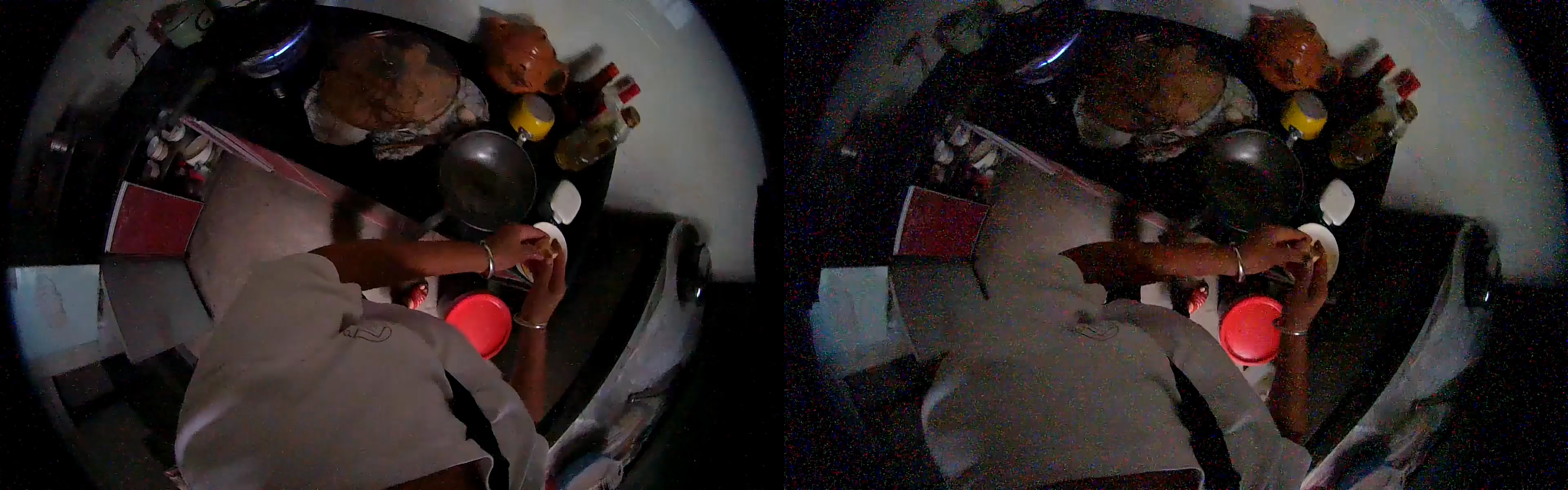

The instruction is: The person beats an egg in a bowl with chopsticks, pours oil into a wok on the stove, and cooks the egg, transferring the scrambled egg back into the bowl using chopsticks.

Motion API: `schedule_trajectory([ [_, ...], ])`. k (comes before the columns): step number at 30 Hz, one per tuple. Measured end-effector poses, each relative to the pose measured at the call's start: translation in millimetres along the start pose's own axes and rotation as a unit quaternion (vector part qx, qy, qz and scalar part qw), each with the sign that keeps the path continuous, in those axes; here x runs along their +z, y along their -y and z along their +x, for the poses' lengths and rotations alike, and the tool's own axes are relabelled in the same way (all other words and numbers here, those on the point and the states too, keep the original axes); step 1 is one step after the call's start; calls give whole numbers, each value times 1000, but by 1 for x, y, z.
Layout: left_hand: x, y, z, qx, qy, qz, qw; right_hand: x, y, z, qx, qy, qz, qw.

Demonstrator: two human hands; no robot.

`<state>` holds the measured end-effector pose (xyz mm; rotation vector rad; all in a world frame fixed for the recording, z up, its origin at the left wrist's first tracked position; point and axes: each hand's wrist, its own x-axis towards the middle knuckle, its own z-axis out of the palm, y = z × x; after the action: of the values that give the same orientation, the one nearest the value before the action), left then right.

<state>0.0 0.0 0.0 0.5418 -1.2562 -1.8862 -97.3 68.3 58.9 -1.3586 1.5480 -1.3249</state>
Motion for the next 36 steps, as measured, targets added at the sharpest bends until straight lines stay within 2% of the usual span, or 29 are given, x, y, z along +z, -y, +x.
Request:
schedule_trajectory([
  [2,0,-2,2,35,-19,79,996,3,-4,4,-18,-19,2,1000],
  [4,-20,-31,-30,-19,-58,98,993,43,3,-9,2,-26,47,999],
  [8,-21,-39,-43,-52,-105,-27,993,45,-26,-3,-3,-5,-16,1000],
  [10,-30,-32,-42,-26,-127,-10,992,56,-54,4,-119,-10,-128,985],
  [12,-38,-26,-42,-47,-134,-40,989,65,-49,7,-79,-14,-71,994],
  [13,-44,-24,-42,-78,-136,-74,985,75,-32,7,6,-19,50,999],
  [15,-54,-45,-46,-98,-101,-104,985,90,-9,9,10,-55,-24,998],
  [17,-63,-22,-38,-58,-144,-19,988,91,-13,12,-38,-54,9,998],
  [20,-65,-23,-38,-77,-134,-20,988,91,-9,13,-6,-44,-81,996],
  [23,-42,-72,-54,-131,-207,-204,948,87,-18,24,19,-57,-39,997],
  [24,-62,-46,-51,-40,-120,-66,990,84,-30,32,-60,-80,-52,994],
  [25,-96,5,-43,52,-30,76,995,81,-31,45,-47,-80,-71,993],
  [27,-119,19,-50,121,30,171,977,69,-28,72,-24,-76,-113,990],
  [28,-113,-4,-67,97,0,130,987,65,-22,86,-55,-78,-161,982],
  [30,-105,-50,-92,-11,-74,30,997,58,-11,117,-117,-80,-254,957],
  [32,-107,-88,-111,-172,-166,-85,967,53,-19,151,-137,-58,-322,935],
  [33,-116,-90,-125,-153,-179,-70,969,51,-27,172,-150,-45,-355,922],
  [35,-135,-87,-154,-110,-211,-37,971,40,-99,233,-74,-6,-463,883],
  [36,-142,-86,-169,-117,-209,5,971,44,-83,234,-64,36,-503,861],
])
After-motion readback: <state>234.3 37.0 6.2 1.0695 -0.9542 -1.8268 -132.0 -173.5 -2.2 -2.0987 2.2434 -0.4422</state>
